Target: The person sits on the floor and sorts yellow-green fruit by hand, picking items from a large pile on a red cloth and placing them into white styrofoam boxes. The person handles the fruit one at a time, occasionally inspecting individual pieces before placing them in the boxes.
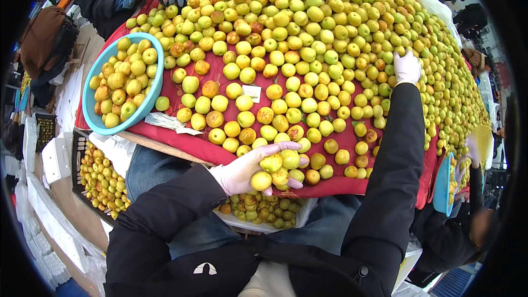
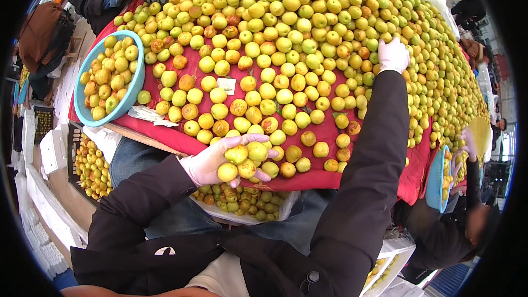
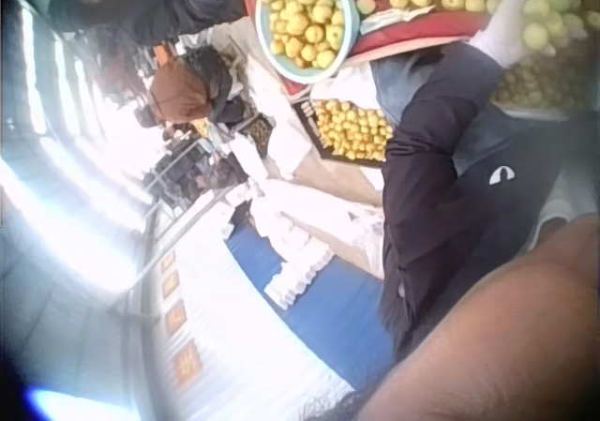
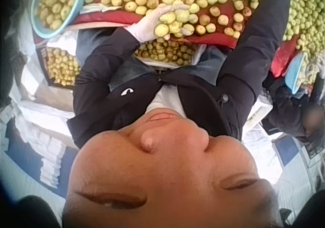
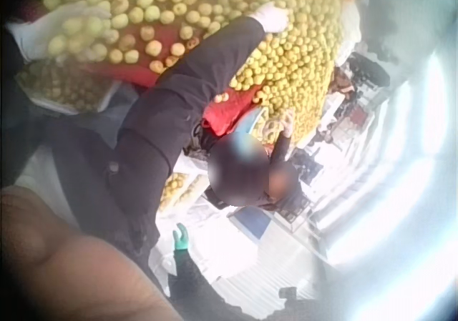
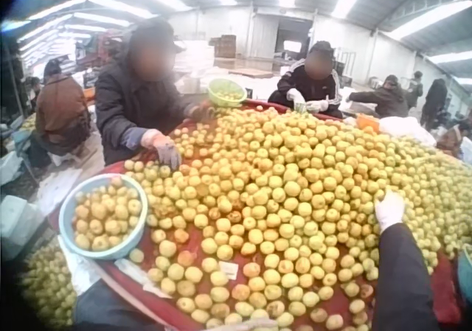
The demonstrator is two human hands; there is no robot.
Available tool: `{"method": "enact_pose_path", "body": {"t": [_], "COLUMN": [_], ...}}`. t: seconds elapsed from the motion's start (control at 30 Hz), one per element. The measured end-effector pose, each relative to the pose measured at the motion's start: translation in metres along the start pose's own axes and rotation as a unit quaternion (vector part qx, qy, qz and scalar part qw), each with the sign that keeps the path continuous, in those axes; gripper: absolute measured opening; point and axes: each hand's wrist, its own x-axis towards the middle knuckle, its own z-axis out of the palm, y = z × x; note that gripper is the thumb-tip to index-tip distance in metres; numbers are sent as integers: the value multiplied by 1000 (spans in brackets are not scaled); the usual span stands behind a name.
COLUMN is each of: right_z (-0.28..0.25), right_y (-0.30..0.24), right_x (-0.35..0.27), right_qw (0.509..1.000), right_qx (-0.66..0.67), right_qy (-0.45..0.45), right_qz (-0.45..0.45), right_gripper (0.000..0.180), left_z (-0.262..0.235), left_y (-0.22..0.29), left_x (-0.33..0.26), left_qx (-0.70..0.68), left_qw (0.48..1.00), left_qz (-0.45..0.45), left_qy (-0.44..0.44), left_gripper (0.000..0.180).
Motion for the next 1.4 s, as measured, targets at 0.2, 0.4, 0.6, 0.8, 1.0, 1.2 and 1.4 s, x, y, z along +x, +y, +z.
{"method": "enact_pose_path", "body": {"t": [0.2, 0.4, 0.6, 0.8, 1.0, 1.2, 1.4], "right_z": [-19, -55, -54, -53, -76, -62, -57], "right_y": [5, -3, -58, -134, -171, -148, -119], "right_x": [-19, -12, 73, 140, 151, 122, 82], "right_qw": [976, 475, 821, 944, 950, 972, 976], "right_qx": [162, 871, 570, 145, -1, 69, 154], "right_qy": [142, 7, -22, 0, -153, -40, 97], "right_qz": [13, 124, -21, -295, -274, -221, -122], "right_gripper": [58, 40, 47, 71, 57, 52, 53], "left_z": [0, 9, 8, 14, 18, 20, 24], "left_y": [0, 1, 13, 32, 42, 32, 18], "left_x": [-3, -20, -56, -71, -81, -85, -81], "left_qx": [10, -5, 21, -3, 12, -9, 1], "left_qw": [1000, 999, 997, 998, 999, 998, 993], "left_qz": [7, 32, 50, 38, 28, 50, 82], "left_qy": [-2, 33, 63, 49, 19, 45, 79], "left_gripper": [67, 65, 71, 78, 79, 78, 67]}}
